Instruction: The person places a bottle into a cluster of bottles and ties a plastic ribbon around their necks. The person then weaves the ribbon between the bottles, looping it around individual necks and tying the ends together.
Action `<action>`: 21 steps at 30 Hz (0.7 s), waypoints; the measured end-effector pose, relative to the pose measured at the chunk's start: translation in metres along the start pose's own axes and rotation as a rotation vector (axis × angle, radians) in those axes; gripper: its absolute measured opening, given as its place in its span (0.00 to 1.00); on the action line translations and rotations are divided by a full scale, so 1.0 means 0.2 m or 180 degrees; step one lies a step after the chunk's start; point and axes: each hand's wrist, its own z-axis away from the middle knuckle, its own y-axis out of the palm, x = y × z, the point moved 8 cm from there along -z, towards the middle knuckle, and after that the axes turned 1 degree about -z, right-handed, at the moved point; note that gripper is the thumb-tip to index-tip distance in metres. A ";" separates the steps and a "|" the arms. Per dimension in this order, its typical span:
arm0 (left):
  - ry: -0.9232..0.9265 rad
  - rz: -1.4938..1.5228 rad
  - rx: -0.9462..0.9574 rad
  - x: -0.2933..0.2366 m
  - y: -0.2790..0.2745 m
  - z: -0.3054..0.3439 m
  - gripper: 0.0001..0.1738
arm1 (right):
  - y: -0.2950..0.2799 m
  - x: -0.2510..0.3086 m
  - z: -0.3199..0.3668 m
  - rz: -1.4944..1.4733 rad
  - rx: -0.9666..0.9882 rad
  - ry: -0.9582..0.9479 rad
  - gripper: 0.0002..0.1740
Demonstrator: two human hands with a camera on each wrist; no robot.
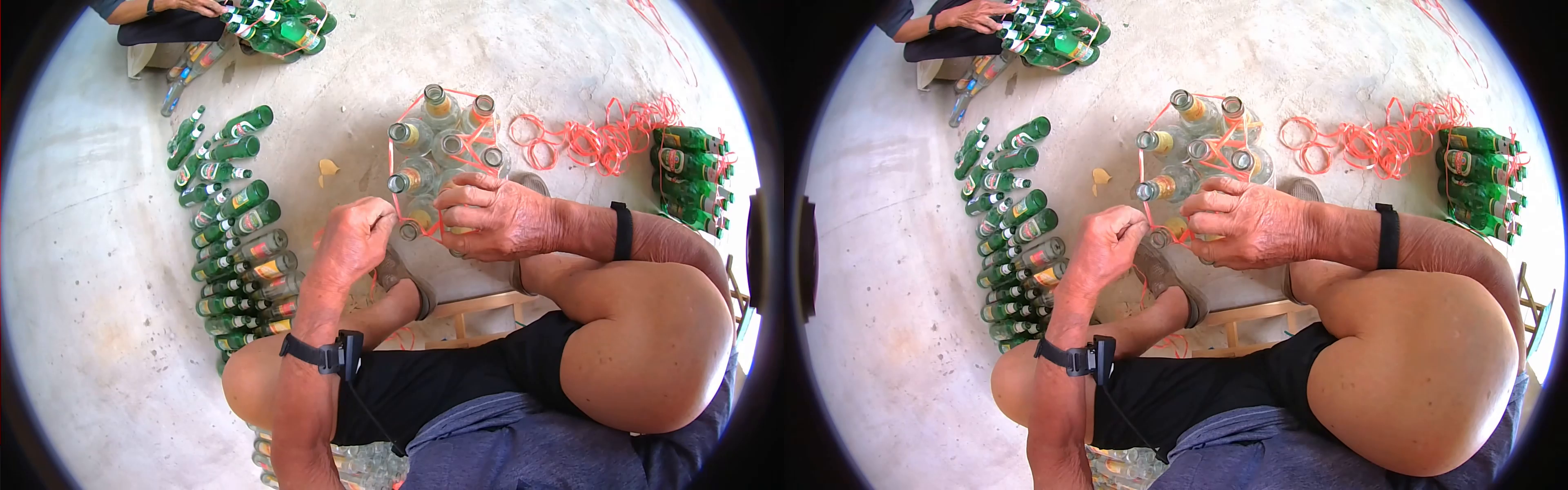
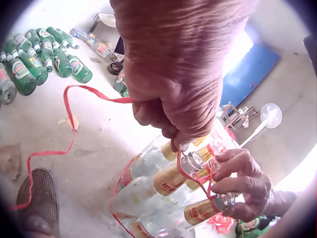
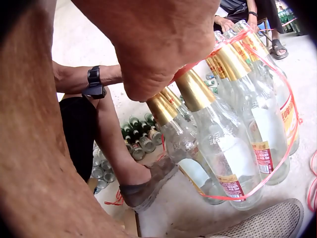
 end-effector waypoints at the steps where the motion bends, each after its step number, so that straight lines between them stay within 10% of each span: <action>1: 0.0116 0.0015 -0.0065 -0.01 0.00 0.00 0.03 | 0.00 0.00 0.00 -0.0014 0.0010 0.0002 0.19; 21: -0.0137 0.0389 -0.0070 0.15 0.09 0.03 0.04 | 0.02 -0.02 0.01 -0.0054 0.0138 0.0009 0.26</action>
